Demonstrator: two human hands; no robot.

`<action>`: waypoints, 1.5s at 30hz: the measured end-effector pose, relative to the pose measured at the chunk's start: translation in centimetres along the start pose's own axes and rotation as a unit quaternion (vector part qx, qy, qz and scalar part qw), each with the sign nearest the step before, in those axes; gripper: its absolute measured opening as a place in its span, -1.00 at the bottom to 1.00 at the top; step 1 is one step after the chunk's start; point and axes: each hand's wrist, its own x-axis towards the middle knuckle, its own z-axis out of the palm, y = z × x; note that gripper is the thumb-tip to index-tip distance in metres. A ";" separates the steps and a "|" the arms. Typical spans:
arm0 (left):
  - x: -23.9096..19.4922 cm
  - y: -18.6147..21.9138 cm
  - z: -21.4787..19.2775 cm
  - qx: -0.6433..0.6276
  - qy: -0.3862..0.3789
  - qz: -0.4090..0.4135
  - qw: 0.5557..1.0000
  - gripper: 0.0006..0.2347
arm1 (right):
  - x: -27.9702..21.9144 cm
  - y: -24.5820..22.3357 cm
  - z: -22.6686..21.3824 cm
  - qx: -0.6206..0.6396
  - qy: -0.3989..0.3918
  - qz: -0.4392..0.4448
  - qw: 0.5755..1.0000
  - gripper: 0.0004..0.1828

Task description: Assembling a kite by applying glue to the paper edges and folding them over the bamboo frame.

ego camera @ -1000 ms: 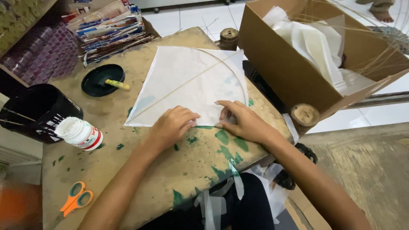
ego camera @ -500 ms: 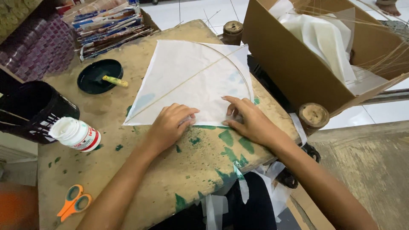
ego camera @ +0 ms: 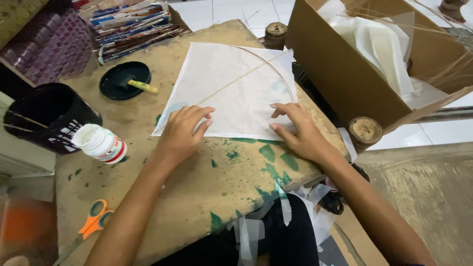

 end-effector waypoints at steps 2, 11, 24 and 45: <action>-0.9 -1.4 -0.9 0.004 -0.012 0.006 1.000 -0.78 | 0.5 -1.2 -0.2 -0.005 -0.001 -0.022 1.000 -0.51; -3.3 -3.7 -2.9 -0.004 -0.083 -0.005 0.996 -0.67 | 5.6 -7.1 3.7 0.055 -0.138 -0.056 0.987 -0.50; -3.8 -5.7 -1.2 0.067 -0.062 -0.052 0.994 -0.71 | 9.5 -6.9 10.5 -0.086 -0.096 -0.124 0.984 -0.33; -4.1 -5.5 -1.3 -0.014 -0.031 -0.114 0.993 -0.67 | 9.4 -7.1 10.1 -0.084 -0.109 -0.094 0.986 -0.33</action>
